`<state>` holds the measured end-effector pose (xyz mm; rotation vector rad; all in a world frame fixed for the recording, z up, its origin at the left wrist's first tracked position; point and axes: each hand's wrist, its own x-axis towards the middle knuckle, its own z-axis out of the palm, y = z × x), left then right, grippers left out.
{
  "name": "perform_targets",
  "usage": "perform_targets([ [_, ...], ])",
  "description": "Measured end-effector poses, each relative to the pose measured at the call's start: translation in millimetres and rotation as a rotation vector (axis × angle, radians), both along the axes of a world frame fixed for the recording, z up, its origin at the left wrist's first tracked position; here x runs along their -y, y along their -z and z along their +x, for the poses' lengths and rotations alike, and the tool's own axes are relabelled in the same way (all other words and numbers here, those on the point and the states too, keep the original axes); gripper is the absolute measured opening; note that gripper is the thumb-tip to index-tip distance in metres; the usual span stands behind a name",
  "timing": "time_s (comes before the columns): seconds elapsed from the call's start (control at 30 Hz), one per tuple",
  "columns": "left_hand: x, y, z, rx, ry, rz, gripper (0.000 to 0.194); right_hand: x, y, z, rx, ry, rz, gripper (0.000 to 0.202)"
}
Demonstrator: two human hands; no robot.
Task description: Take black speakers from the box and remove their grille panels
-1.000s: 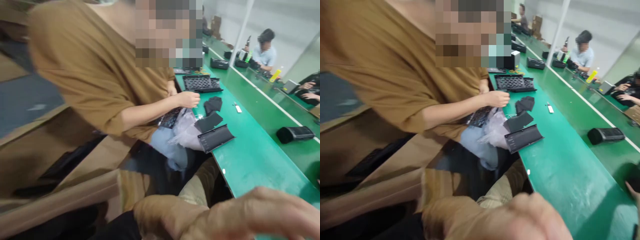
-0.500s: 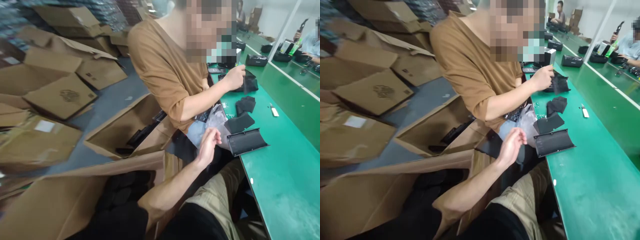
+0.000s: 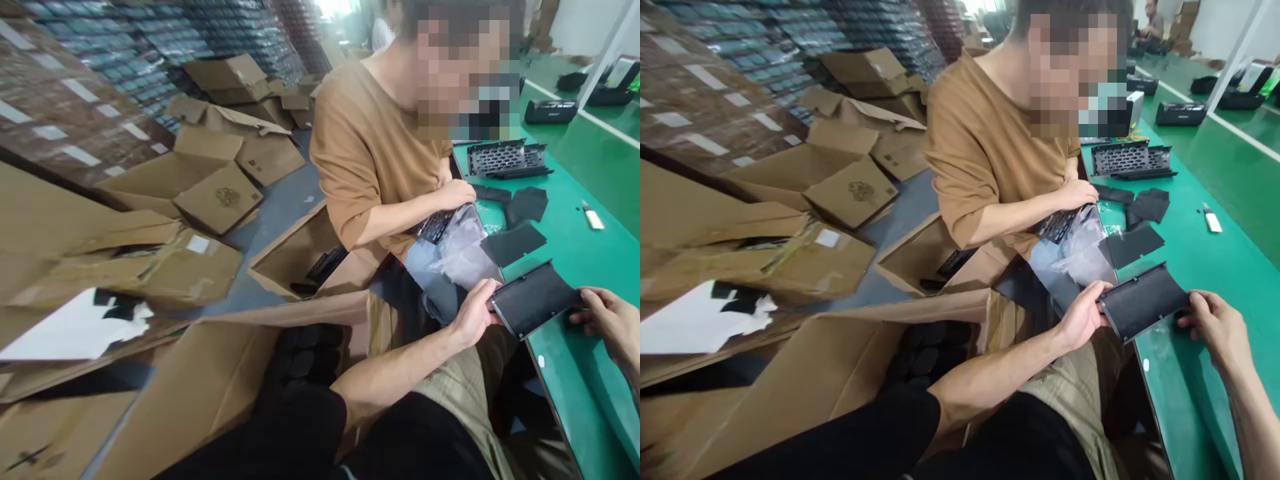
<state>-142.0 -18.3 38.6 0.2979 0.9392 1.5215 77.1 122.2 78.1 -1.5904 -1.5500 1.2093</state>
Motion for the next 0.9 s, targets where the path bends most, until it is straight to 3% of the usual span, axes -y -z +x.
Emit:
perform_targets([
  [0.1,20,-3.4,11,0.011,0.052,0.024,0.059,31,-9.7,17,-0.032,0.072,-0.016,0.071],
  [0.23,42,-2.6,22,-0.094,0.238,0.046,0.081,82,-29.4,34,-0.075,0.271,-0.001,0.067],
  [0.4,58,2.8,36,-0.163,0.425,0.041,0.078,121,-35.7,50,-0.109,0.405,0.010,0.060],
  [0.57,61,5.1,48,-0.192,0.458,0.000,0.072,129,-23.2,66,-0.150,0.435,-0.062,0.079],
  [0.77,62,3.2,49,-0.210,0.434,0.000,0.067,124,-6.7,78,-0.267,0.355,-0.042,0.075],
  [0.9,65,2.4,48,-0.195,0.422,-0.024,0.072,122,-6.3,75,-0.282,0.344,-0.069,0.084],
])
